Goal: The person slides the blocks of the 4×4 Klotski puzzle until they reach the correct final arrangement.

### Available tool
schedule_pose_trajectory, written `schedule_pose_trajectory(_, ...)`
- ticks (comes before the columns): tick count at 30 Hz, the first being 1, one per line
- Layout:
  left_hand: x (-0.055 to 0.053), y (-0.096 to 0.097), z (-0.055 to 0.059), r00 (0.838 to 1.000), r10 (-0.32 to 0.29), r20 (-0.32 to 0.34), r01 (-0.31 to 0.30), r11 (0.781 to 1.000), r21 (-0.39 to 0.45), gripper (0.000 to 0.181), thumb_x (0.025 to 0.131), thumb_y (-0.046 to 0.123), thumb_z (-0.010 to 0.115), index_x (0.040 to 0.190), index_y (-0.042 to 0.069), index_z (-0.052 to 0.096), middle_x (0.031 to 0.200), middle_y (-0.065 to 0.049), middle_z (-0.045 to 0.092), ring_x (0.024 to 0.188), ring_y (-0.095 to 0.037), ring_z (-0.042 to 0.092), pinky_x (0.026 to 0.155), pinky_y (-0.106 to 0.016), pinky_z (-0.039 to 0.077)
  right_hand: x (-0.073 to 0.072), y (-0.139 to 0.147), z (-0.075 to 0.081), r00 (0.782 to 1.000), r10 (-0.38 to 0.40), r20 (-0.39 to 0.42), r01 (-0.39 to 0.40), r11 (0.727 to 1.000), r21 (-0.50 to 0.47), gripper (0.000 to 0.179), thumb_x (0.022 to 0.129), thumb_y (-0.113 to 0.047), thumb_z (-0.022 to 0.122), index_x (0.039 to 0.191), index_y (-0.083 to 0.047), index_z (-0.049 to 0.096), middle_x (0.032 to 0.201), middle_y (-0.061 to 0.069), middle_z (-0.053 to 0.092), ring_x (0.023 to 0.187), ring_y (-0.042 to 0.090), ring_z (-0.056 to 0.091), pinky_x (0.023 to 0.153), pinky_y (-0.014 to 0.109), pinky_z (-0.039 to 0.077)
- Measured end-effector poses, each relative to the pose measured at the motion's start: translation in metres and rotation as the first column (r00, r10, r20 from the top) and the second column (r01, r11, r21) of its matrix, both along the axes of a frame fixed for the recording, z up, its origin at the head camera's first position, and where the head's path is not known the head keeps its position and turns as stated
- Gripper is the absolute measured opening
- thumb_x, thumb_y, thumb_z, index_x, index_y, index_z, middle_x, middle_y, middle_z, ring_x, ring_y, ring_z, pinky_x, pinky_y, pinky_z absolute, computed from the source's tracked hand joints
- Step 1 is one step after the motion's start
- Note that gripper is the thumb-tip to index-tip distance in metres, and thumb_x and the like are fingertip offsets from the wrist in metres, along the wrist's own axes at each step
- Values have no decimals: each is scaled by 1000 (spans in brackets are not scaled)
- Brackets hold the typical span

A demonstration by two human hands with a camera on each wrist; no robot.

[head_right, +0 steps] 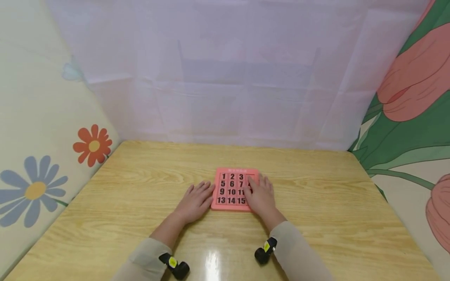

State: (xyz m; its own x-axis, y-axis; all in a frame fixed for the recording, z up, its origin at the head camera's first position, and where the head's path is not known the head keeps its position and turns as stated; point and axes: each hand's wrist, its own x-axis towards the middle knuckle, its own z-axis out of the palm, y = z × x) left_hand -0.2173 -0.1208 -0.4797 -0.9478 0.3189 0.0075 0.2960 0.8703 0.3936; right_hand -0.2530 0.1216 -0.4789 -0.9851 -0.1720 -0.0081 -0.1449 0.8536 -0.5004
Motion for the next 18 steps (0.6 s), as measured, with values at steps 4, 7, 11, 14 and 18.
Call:
schedule_pose_trajectory(4, 0, 0, 1, 1000, 3, -1, -3, 1000, 0, 51, 105, 33, 38, 151, 12, 39, 159, -14, 33, 150, -34, 23, 124, -56, 10, 9, 10, -1, 999, 36, -21, -36, 999, 18, 54, 104, -40, 40, 151, -12, 40, 160, 27, 19, 148, 48, 14, 122, 59, 11)
schedule_pose_trajectory(7, 0, -1, 1, 1000, 0, -2, 0, 1000, 0, 51, 105, 33, 38, 151, 12, 39, 159, -14, 33, 150, -34, 24, 124, -56, 10, 15, 15, 0, 998, 58, -21, -58, 998, 37, 53, 104, -40, 39, 150, -14, 41, 160, 27, 18, 148, 48, 12, 122, 61, 10)
schedule_pose_trajectory(11, 1, -1, 3, 1000, 1, -8, -1, 1000, 6, 51, 105, 32, 39, 151, 11, 39, 158, -14, 34, 150, -34, 25, 124, -56, 11, 20, 18, 1, 997, 70, -17, -68, 996, 62, 52, 104, -41, 38, 149, -15, 44, 160, 27, 19, 149, 48, 11, 121, 62, 8)
schedule_pose_trajectory(14, 1, 0, 4, 1000, 3, -10, -3, 1000, 13, 51, 105, 33, 39, 151, 11, 39, 158, -14, 35, 150, -34, 24, 124, -55, 11, 20, 18, 2, 997, 68, -21, -66, 995, 77, 52, 105, -41, 38, 148, -14, 45, 160, 27, 20, 149, 48, 11, 121, 62, 9)
schedule_pose_trajectory(18, 2, 1, 3, 1000, 0, -10, 0, 1000, 11, 51, 105, 33, 39, 150, 10, 40, 158, -15, 34, 150, -34, 24, 124, -56, 11, 18, 18, 2, 998, 60, -22, -58, 995, 86, 52, 105, -41, 37, 148, -14, 45, 159, 27, 21, 148, 49, 12, 121, 63, 9)
